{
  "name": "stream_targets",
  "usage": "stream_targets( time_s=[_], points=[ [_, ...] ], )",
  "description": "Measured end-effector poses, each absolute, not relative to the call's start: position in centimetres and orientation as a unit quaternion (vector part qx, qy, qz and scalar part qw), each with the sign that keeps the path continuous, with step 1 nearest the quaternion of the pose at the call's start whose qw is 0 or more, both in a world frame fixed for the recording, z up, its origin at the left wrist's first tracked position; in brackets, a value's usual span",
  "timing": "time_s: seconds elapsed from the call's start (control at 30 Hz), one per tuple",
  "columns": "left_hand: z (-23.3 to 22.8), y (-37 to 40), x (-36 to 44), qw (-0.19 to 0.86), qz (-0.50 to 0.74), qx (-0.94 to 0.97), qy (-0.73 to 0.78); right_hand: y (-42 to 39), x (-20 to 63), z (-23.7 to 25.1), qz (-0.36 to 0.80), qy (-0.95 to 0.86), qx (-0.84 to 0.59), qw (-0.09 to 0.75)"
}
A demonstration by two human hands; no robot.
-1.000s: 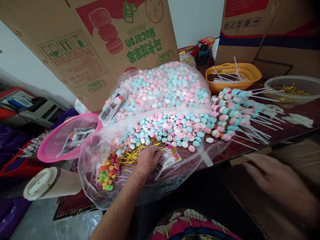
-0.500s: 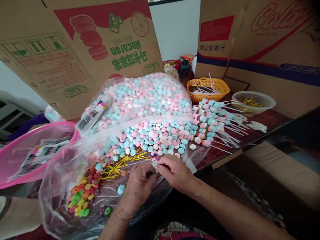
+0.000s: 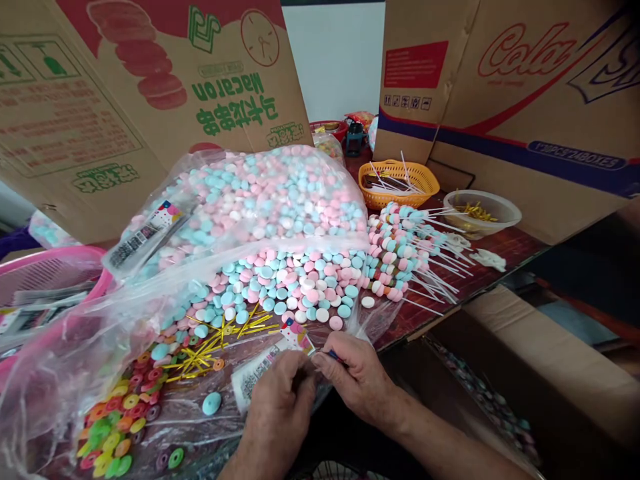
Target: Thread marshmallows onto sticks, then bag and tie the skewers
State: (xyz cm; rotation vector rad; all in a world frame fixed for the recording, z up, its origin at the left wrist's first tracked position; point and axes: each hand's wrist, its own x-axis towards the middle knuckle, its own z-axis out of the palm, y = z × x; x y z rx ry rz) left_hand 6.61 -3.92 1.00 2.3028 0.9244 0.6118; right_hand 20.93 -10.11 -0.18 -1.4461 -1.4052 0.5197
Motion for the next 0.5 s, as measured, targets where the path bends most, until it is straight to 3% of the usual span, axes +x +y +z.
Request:
stream_targets(
  time_s=[0.1,0.27,0.5],
  points=[
    [0.8,-3.9,7.0,0.411,0.195,0.832,0.318,-10.4,21.6,-0.5,0.273,-0.53,-0.612,0.519],
    [1.5,-2.5,7.1,0.519,0.116,0.804,0.268,-11.1,23.5,0.2,0.417,-0.509,-0.556,0.508],
    [0.2,-2.9,7.6,0.563,0.095,0.768,0.289,-11.4,22.3,-1.0,0.303,-0.506,-0.634,0.501]
  ],
)
